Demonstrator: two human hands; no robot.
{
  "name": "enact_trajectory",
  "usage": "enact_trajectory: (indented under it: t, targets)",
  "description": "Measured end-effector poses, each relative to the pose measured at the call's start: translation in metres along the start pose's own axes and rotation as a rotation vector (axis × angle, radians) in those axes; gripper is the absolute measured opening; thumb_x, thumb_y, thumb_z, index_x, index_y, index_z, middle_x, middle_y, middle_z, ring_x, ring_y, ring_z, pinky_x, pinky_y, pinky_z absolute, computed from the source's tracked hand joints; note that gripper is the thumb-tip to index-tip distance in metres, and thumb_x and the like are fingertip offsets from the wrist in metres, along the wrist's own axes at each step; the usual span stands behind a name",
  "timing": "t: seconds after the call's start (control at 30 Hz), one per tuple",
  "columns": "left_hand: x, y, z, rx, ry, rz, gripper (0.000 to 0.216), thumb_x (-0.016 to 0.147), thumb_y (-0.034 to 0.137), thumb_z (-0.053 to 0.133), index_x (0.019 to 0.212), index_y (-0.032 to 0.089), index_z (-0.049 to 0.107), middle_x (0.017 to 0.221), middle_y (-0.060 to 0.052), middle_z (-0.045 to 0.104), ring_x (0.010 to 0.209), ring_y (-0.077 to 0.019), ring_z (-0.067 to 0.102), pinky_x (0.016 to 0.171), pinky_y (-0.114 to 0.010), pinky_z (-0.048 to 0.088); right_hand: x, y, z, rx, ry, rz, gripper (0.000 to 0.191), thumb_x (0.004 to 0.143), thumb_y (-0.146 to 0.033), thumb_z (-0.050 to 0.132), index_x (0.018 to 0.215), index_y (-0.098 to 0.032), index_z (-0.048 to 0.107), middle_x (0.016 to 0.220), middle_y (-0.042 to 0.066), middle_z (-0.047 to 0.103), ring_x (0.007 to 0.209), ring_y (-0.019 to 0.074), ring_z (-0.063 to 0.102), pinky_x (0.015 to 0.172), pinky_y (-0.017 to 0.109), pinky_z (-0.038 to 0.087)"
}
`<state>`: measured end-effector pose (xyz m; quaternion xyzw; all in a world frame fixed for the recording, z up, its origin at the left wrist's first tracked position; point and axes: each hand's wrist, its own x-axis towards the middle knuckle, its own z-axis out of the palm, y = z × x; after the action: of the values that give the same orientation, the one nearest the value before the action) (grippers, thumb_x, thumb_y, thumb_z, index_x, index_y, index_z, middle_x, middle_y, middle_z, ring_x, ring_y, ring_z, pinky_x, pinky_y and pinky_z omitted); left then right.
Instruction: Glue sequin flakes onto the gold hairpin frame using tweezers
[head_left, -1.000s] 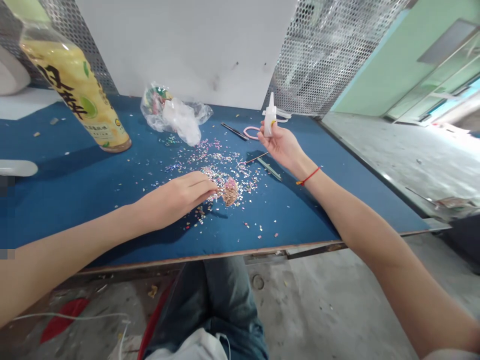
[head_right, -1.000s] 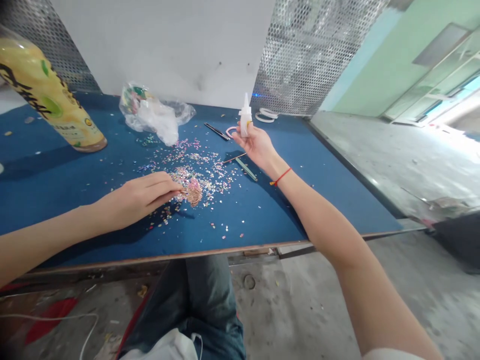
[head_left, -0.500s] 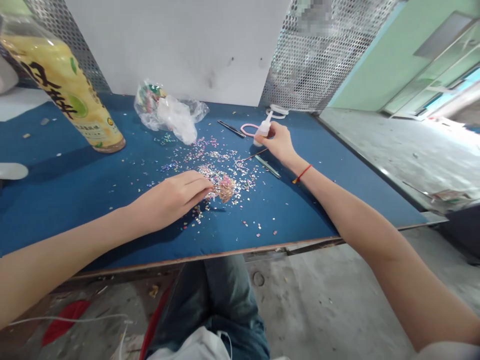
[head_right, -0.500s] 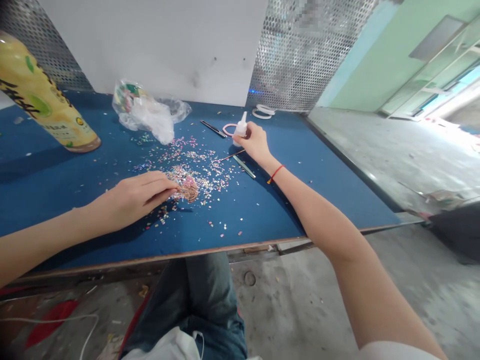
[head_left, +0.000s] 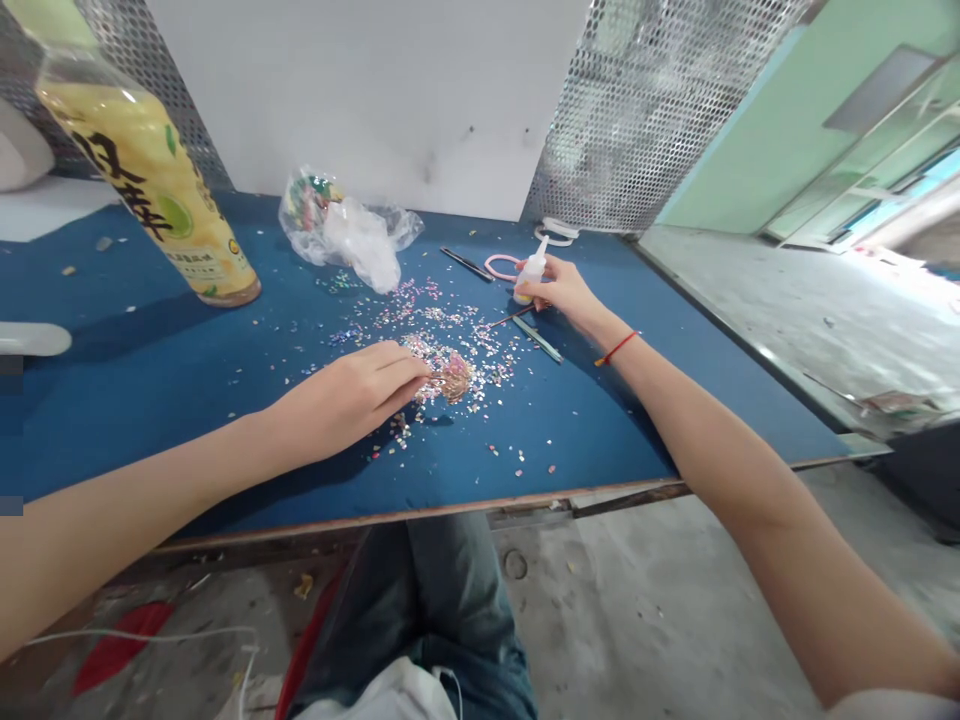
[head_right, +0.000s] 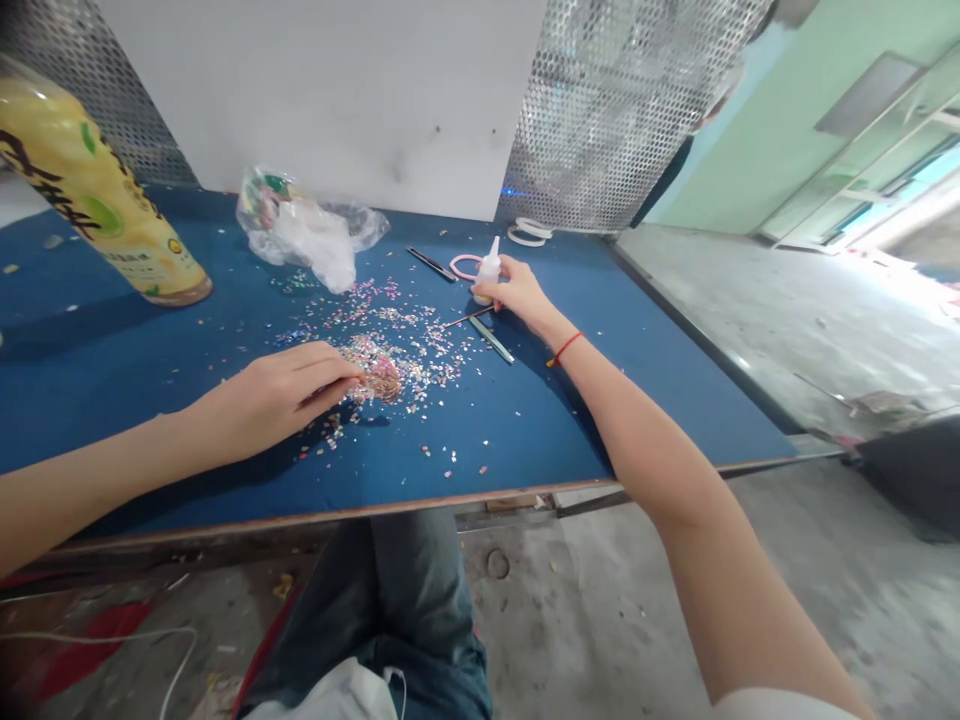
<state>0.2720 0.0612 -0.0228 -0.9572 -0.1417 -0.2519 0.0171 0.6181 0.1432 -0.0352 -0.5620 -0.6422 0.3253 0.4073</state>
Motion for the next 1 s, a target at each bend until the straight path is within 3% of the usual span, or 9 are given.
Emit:
enact_trajectory:
  t: [0.17, 0.33, 0.47, 0.67, 1.0]
  targets:
    - [0.0, 0.0, 0.001, 0.007, -0.003, 0.002, 0.026, 0.103, 0.022, 0.04, 0.103, 0.009, 0.063, 0.091, -0.006, 0.067, 0.087, -0.0159, 0.061, 0.082, -0.026, 0.048, -0.005, -0.005, -0.008, 0.107, -0.121, -0.002, 0.055, 0.066, -0.024, 0.077, 0.118, -0.017, 0.061, 0.106, 0.01, 0.07, 0.071, 0.0142, 0.057, 0.058, 0.029, 0.049]
    - [0.0, -0.001, 0.001, 0.006, 0.015, 0.007, 0.025, 0.103, 0.022, 0.04, 0.104, 0.01, 0.062, 0.094, -0.006, 0.068, 0.089, -0.0157, 0.062, 0.083, -0.026, 0.049, -0.006, -0.001, -0.011, 0.095, -0.189, -0.026, 0.051, 0.065, -0.033, 0.083, 0.11, -0.015, 0.067, 0.102, 0.008, 0.072, 0.065, 0.0114, 0.058, 0.065, 0.031, 0.053]
    - [0.0, -0.001, 0.003, 0.01, 0.013, 0.011, 0.024, 0.102, 0.02, 0.042, 0.103, 0.009, 0.063, 0.093, -0.007, 0.068, 0.089, -0.0163, 0.061, 0.083, -0.026, 0.048, -0.007, -0.002, -0.005, 0.074, -0.124, -0.052, 0.041, 0.064, -0.034, 0.085, 0.096, -0.013, 0.07, 0.095, 0.007, 0.072, 0.058, 0.0084, 0.054, 0.064, 0.032, 0.054]
    - [0.0, 0.0, 0.001, 0.009, 0.011, 0.014, 0.023, 0.101, 0.019, 0.043, 0.1, 0.008, 0.064, 0.09, -0.007, 0.067, 0.086, -0.0167, 0.061, 0.08, -0.027, 0.048, -0.005, -0.001, 0.008, 0.093, 0.035, -0.022, 0.037, 0.061, -0.029, 0.085, 0.089, -0.01, 0.072, 0.091, 0.012, 0.073, 0.066, 0.0152, 0.062, 0.068, 0.036, 0.06]
    - [-0.001, 0.0, 0.001, -0.014, -0.011, -0.007, 0.027, 0.103, 0.021, 0.039, 0.099, 0.011, 0.063, 0.091, -0.007, 0.067, 0.086, -0.0169, 0.061, 0.079, -0.027, 0.048, 0.004, 0.007, 0.014, 0.094, 0.169, 0.005, 0.034, 0.056, -0.028, 0.085, 0.081, -0.008, 0.075, 0.083, 0.012, 0.075, 0.057, 0.0134, 0.059, 0.052, 0.032, 0.056]
